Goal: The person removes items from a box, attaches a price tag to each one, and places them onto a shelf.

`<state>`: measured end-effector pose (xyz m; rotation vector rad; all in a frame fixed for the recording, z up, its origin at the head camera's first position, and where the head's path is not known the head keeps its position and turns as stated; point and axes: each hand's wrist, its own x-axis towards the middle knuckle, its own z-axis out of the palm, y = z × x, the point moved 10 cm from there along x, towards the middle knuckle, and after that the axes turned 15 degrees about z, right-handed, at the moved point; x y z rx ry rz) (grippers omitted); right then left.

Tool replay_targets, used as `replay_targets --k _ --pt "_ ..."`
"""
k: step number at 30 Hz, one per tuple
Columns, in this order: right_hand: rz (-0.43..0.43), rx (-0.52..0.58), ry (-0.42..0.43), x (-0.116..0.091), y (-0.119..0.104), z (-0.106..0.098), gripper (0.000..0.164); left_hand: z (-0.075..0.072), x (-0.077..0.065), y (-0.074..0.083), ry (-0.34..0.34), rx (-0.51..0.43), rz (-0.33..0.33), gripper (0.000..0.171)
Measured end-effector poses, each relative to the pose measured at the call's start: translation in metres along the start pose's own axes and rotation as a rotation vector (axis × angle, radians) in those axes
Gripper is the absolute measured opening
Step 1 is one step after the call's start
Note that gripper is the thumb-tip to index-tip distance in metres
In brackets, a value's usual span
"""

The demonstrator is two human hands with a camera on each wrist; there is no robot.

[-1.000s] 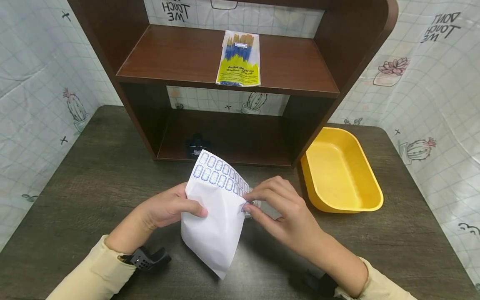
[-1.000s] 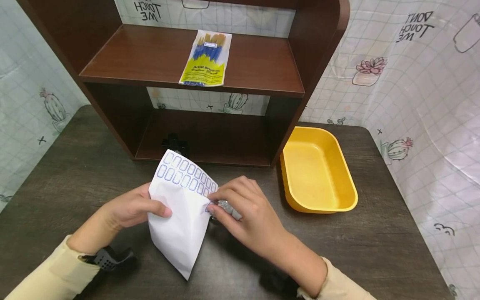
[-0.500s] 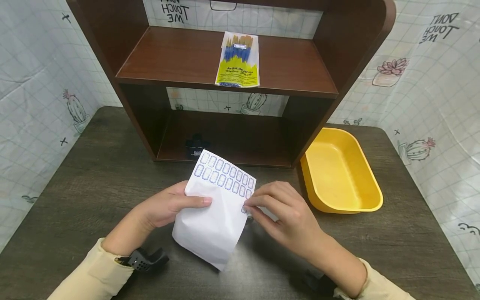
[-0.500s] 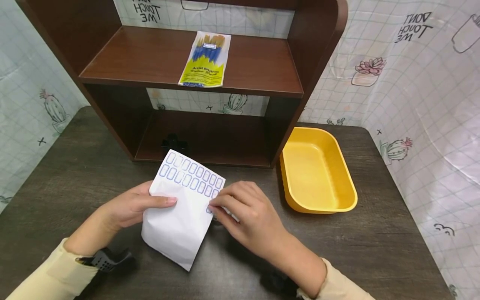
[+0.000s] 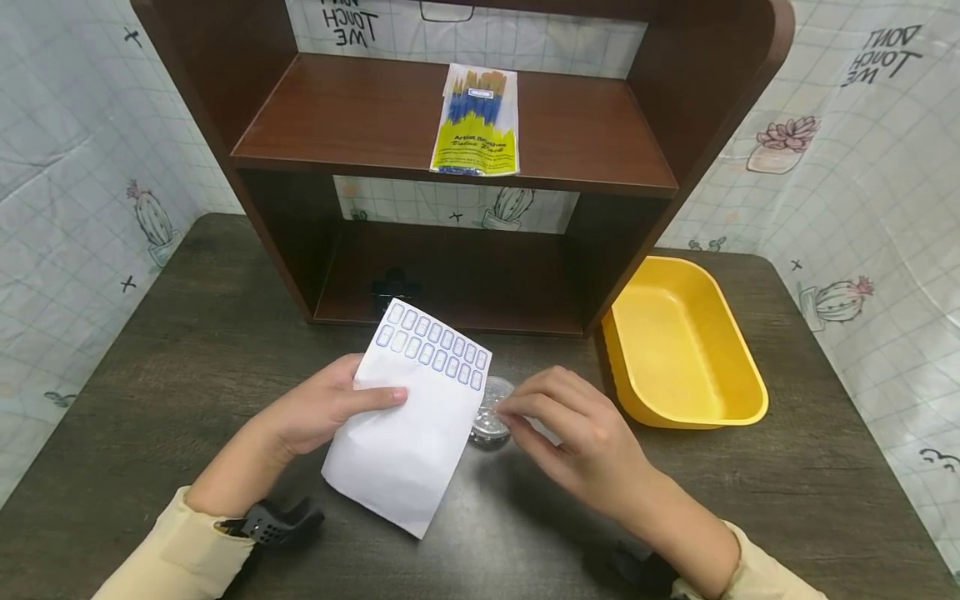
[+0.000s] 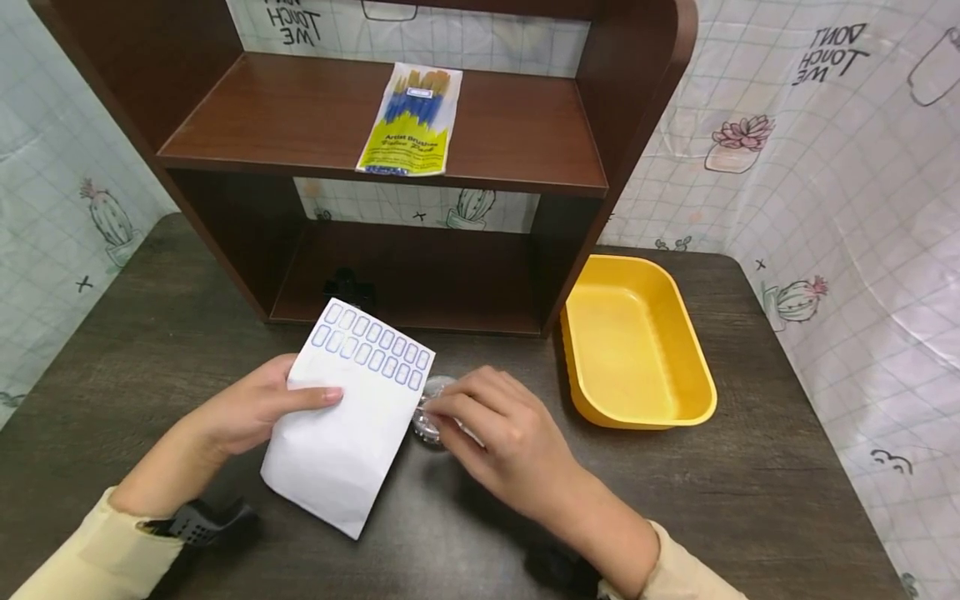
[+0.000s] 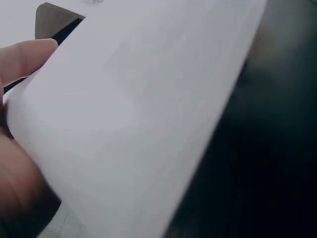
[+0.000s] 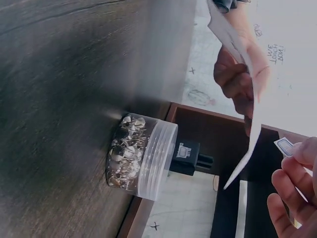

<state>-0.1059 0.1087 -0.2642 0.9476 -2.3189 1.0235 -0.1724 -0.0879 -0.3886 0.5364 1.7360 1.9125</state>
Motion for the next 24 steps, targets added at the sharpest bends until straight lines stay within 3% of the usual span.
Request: replay_targets --k 8,15,18,24 --pt "0.072 0.106 0.014 -0.003 0.012 -0.004 0.02 -0.022 -0.006 -0.007 0.084 0.14 -0.014 0.052" --pt "0.169 0.158 -0.041 -0.007 0.025 -0.001 0.019 -0.04 -0.012 -0.019 0.117 0.293 -0.041 0.048" --pt "0.225 0.175 -0.072 -0.009 0.032 0.001 0.004 -0.048 -0.014 -0.025 0.126 0.382 -0.052 0.043" --pt "0.324 0.144 -0.119 -0.016 0.044 0.002 0.017 -0.059 -0.017 -0.027 0.174 0.598 -0.062 0.043"
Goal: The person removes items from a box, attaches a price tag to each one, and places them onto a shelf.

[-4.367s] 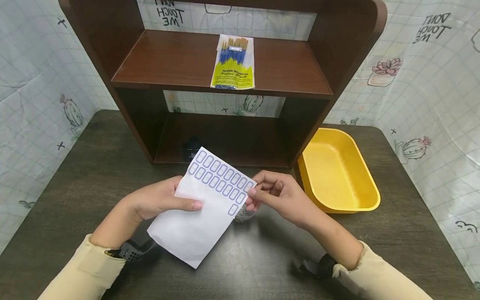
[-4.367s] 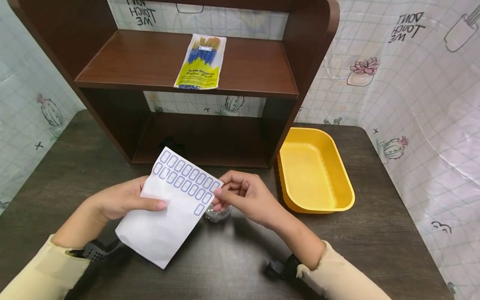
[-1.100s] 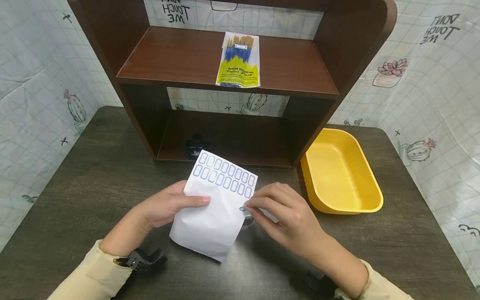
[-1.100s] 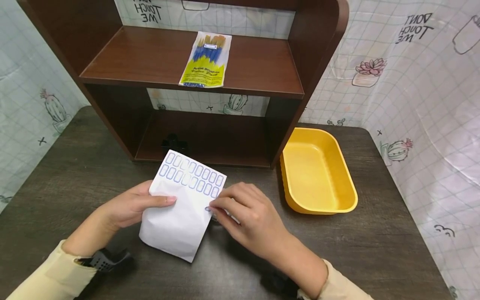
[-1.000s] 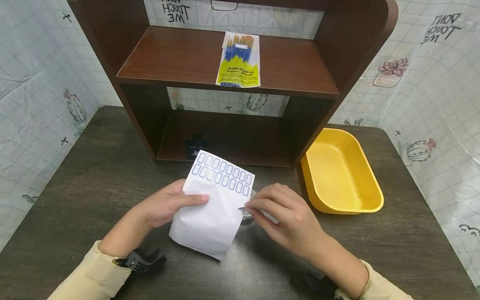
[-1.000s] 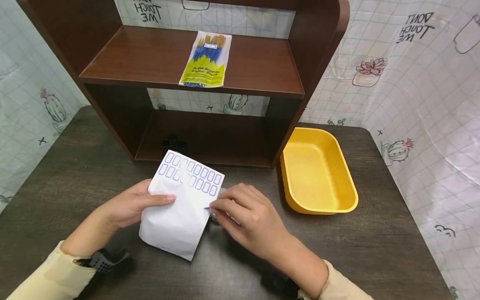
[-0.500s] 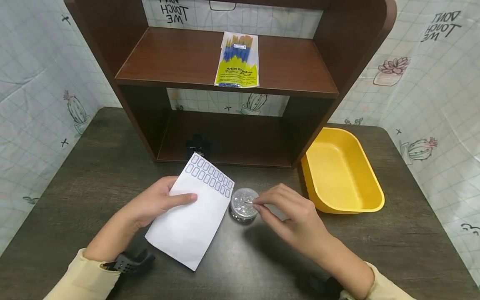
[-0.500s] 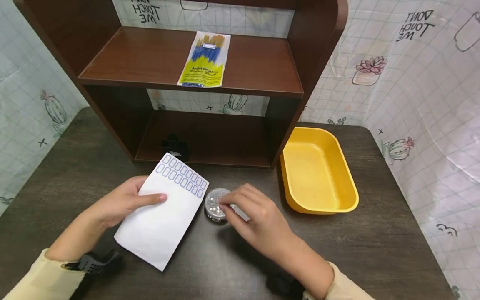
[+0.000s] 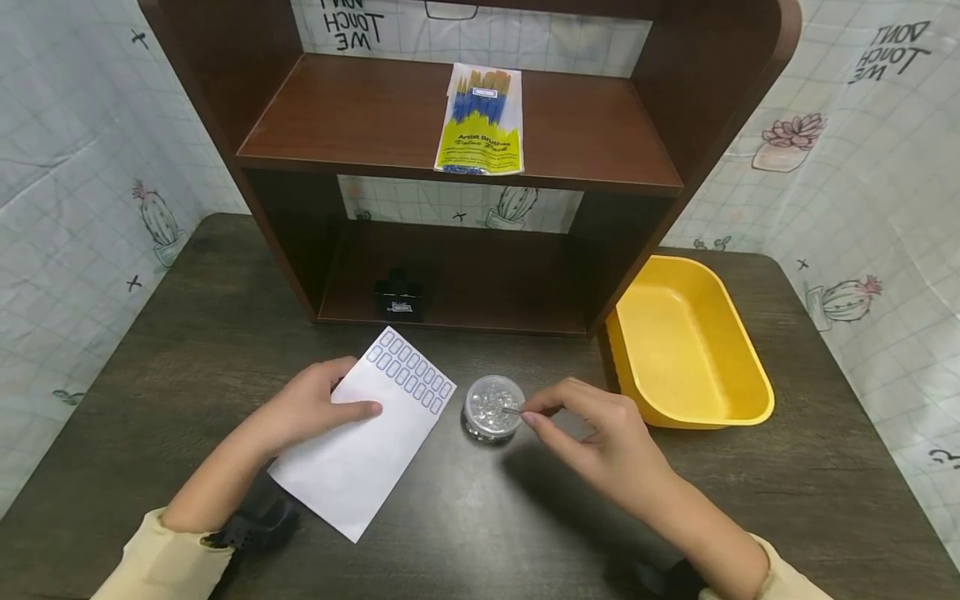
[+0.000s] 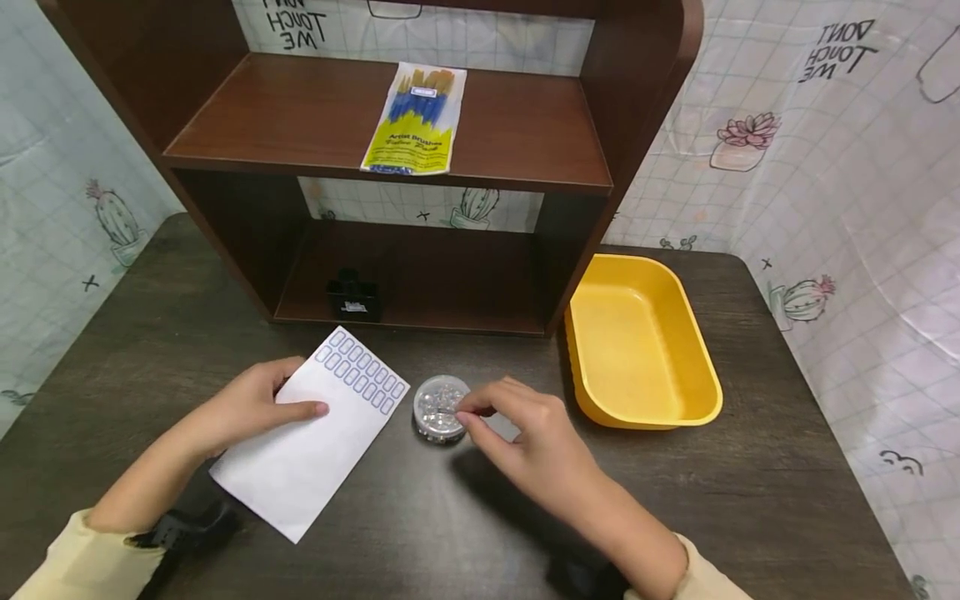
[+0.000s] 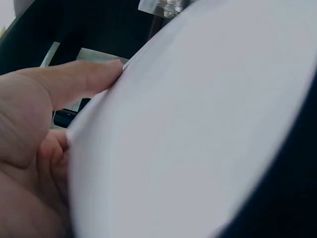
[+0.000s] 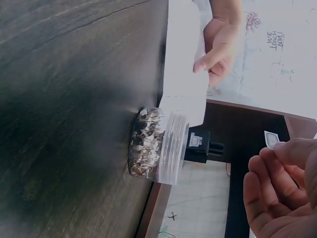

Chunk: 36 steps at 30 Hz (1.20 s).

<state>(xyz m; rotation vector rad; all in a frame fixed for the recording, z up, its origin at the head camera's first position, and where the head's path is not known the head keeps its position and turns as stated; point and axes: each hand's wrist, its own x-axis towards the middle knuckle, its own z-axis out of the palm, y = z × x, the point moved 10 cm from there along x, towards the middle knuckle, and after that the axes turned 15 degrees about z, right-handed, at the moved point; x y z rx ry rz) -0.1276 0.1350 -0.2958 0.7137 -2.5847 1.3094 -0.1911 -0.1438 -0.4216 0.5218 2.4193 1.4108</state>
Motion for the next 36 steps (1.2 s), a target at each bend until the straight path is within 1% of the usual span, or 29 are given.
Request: replay_targets --k 1,4,5,9,13,19,26,29,31,33,36 --pt "0.01 -0.006 -0.002 -0.001 0.002 0.0 0.015 -0.002 0.0 0.0 0.01 0.043 0.001 0.044" --pt "0.037 -0.017 -0.004 -0.002 0.005 -0.001 0.017 -0.007 -0.002 0.0 0.045 0.153 -0.021 0.041" --pt "0.05 -0.023 -0.004 -0.002 0.007 -0.001 0.021 -0.009 -0.003 0.0 0.053 0.189 -0.023 0.041" --pt "0.099 -0.036 -0.016 -0.004 0.011 0.0 0.027 -0.014 -0.004 -0.004 0.066 0.288 -0.054 0.039" --pt "0.097 -0.016 -0.026 -0.005 0.011 0.001 0.028 -0.017 -0.004 -0.009 0.071 0.369 -0.083 0.041" --pt "0.115 0.034 -0.045 -0.007 0.012 0.002 0.025 -0.019 -0.005 -0.011 0.095 0.438 -0.102 0.045" --pt "0.147 0.039 -0.046 -0.009 0.015 0.002 0.024 -0.021 -0.005 -0.011 0.103 0.493 -0.137 0.047" --pt "0.162 0.055 -0.054 -0.01 0.017 0.003 0.023 -0.02 -0.004 -0.008 0.102 0.508 -0.144 0.048" --pt "0.17 0.065 -0.062 -0.01 0.018 0.004 0.024 -0.02 -0.004 -0.004 0.116 0.538 -0.137 0.048" --pt "0.178 0.074 -0.071 -0.011 0.019 0.005 0.023 -0.021 -0.004 0.004 0.148 0.576 -0.113 0.047" --pt "0.201 0.075 -0.086 -0.013 0.023 0.007 0.023 -0.021 -0.002 0.019 0.217 0.618 -0.038 0.042"
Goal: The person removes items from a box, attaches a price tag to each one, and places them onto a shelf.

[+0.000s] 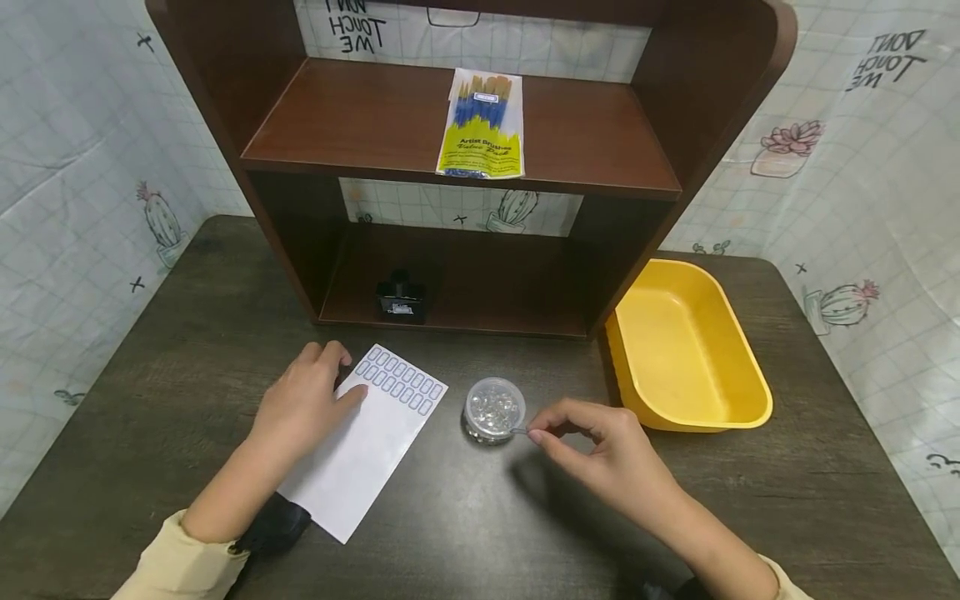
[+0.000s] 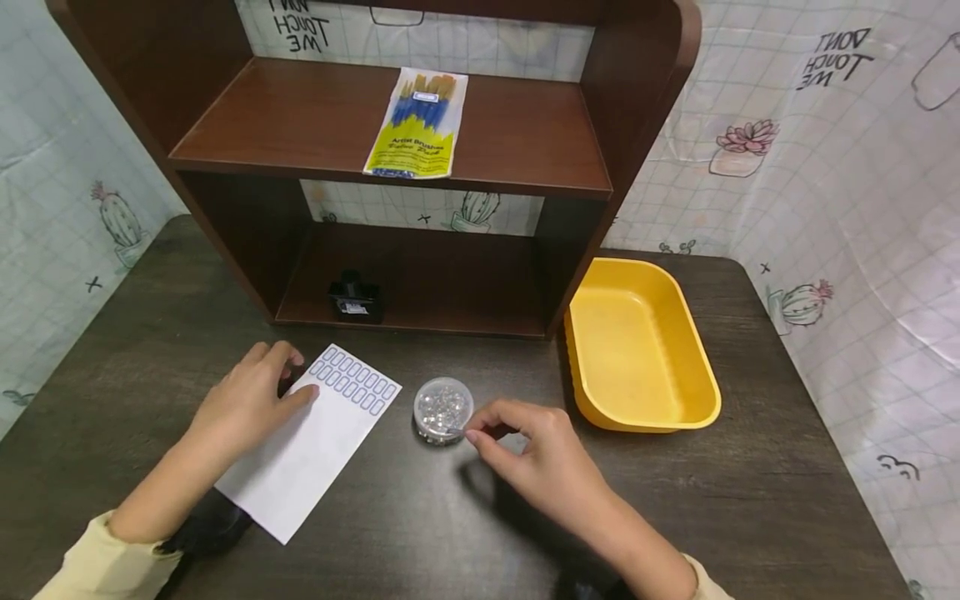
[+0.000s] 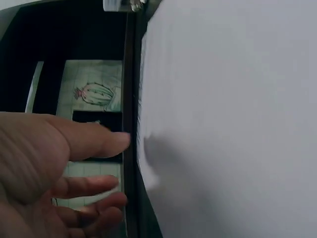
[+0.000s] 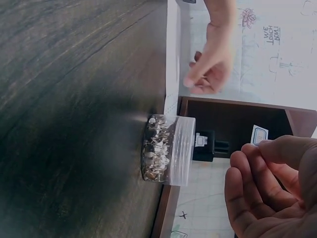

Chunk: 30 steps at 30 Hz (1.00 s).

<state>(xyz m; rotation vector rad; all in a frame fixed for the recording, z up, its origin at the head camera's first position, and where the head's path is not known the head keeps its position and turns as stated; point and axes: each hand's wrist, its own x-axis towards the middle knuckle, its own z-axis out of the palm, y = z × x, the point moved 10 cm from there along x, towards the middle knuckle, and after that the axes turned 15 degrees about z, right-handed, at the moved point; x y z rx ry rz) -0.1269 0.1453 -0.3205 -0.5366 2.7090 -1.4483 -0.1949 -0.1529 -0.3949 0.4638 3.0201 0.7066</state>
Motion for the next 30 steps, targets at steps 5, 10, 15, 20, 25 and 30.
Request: replay_targets --k 5,10,15,20,25,30 --pt "0.06 -0.02 -0.018 -0.001 0.008 0.002 0.025 0.0 0.006 0.028 0.063 -0.119 0.184 0.033" --pt "0.114 -0.058 -0.031 -0.002 0.016 0.005 0.024 0.014 0.011 0.057 -0.03 -0.248 0.367 0.051" --pt "0.149 -0.078 -0.053 -0.002 0.019 0.009 0.024 0.026 0.015 0.081 -0.146 -0.318 0.463 0.073" --pt "0.148 -0.088 -0.076 -0.001 0.022 0.015 0.022 0.04 0.019 0.101 -0.243 -0.363 0.508 0.092" --pt "0.183 -0.08 -0.106 -0.001 0.029 0.022 0.016 0.054 0.022 0.116 -0.293 -0.362 0.529 0.094" --pt "0.213 -0.074 -0.128 -0.002 0.033 0.028 0.015 0.062 0.026 0.127 -0.302 -0.373 0.554 0.093"
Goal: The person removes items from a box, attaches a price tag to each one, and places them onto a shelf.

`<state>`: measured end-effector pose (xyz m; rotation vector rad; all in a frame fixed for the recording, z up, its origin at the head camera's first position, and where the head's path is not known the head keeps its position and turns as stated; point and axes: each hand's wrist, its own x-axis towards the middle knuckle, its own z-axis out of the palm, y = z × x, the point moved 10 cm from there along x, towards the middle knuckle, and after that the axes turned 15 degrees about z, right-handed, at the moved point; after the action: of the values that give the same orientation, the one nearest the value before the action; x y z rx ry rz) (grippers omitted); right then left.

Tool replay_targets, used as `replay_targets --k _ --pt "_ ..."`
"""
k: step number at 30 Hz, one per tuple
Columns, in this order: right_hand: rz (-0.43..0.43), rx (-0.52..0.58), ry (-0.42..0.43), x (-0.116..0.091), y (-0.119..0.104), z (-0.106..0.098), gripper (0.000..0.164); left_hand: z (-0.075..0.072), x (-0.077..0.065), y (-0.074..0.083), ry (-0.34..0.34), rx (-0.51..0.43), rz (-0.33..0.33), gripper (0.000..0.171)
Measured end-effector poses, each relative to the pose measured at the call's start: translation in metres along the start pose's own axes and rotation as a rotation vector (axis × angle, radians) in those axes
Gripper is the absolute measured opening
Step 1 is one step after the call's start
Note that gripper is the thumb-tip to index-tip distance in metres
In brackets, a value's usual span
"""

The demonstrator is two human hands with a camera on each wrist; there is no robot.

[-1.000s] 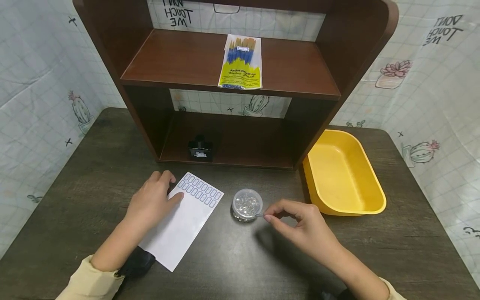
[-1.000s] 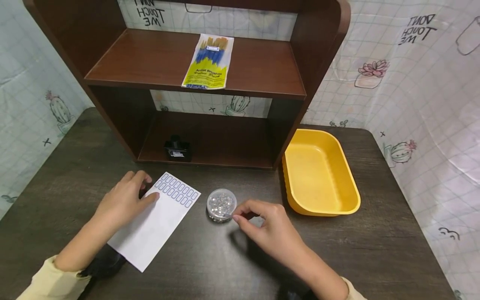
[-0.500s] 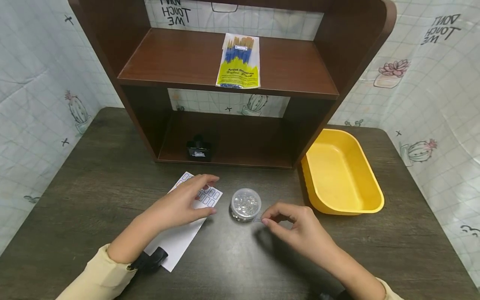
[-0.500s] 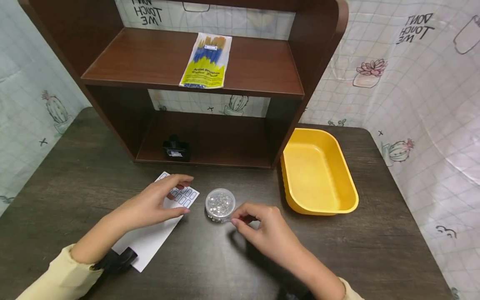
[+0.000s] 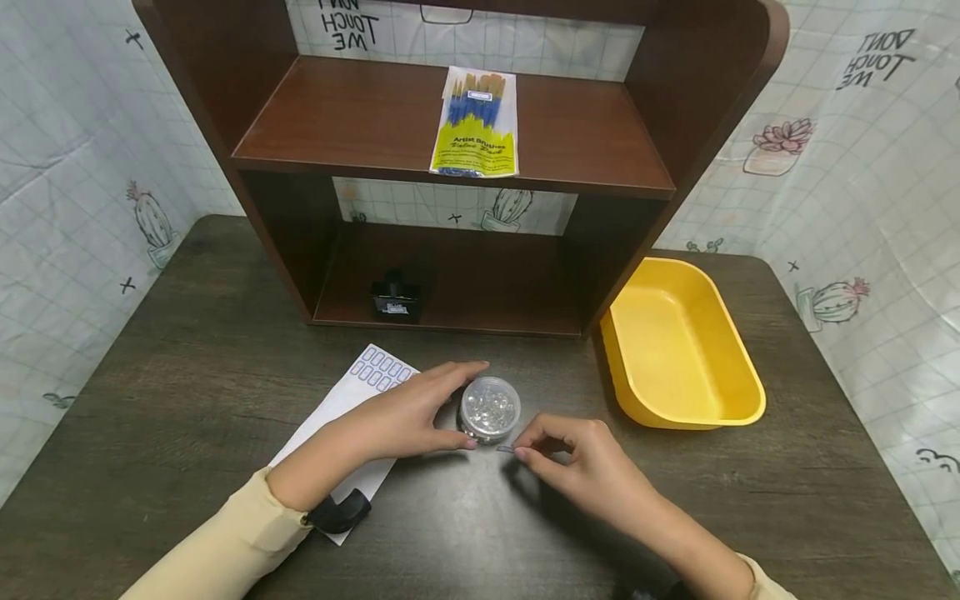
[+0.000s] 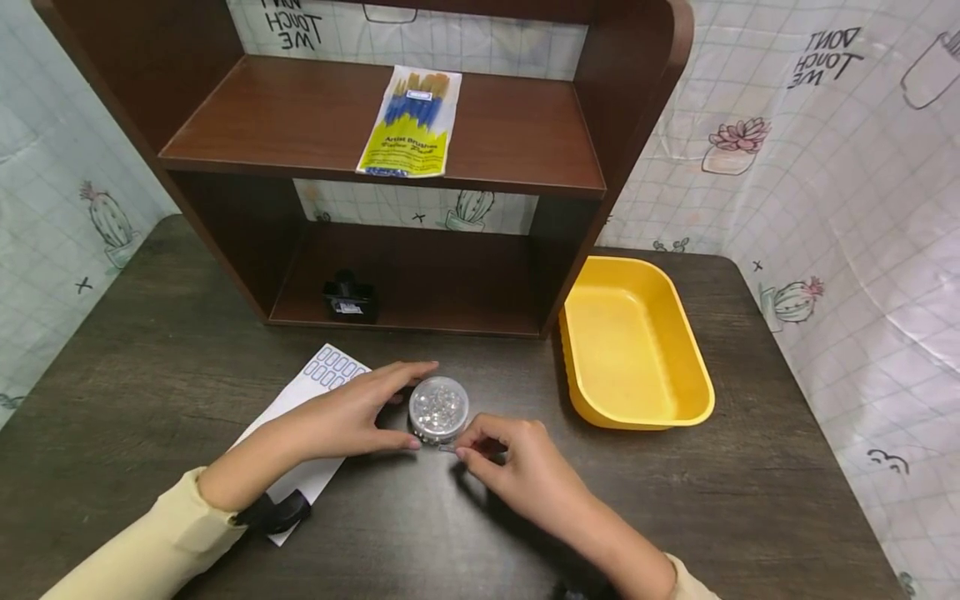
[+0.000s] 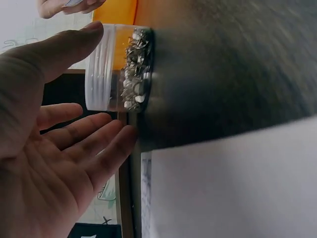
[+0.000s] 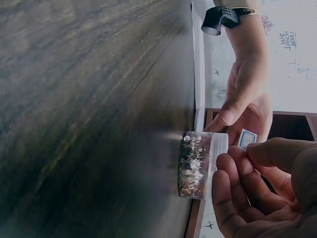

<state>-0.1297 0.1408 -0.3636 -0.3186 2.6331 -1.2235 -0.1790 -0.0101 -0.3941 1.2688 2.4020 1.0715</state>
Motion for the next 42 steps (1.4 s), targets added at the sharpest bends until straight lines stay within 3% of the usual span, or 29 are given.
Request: replay_targets --k 6,15,29,42 --pt "0.002 -0.025 -0.009 0.002 0.003 0.005 0.011 0.007 0.006 -0.002 -0.014 -0.009 0.013 0.09" --pt "0.02 -0.053 -0.02 0.009 0.008 0.011 0.011 0.005 0.01 0.001 0.008 0.004 0.059 0.083" --pt "0.056 -0.07 -0.014 0.013 0.009 0.018 0.011 0.006 0.01 -0.002 0.006 -0.006 0.049 0.08" --pt "-0.01 -0.098 0.043 0.013 0.004 0.021 0.01 0.006 0.009 -0.002 -0.004 -0.009 0.037 0.08"
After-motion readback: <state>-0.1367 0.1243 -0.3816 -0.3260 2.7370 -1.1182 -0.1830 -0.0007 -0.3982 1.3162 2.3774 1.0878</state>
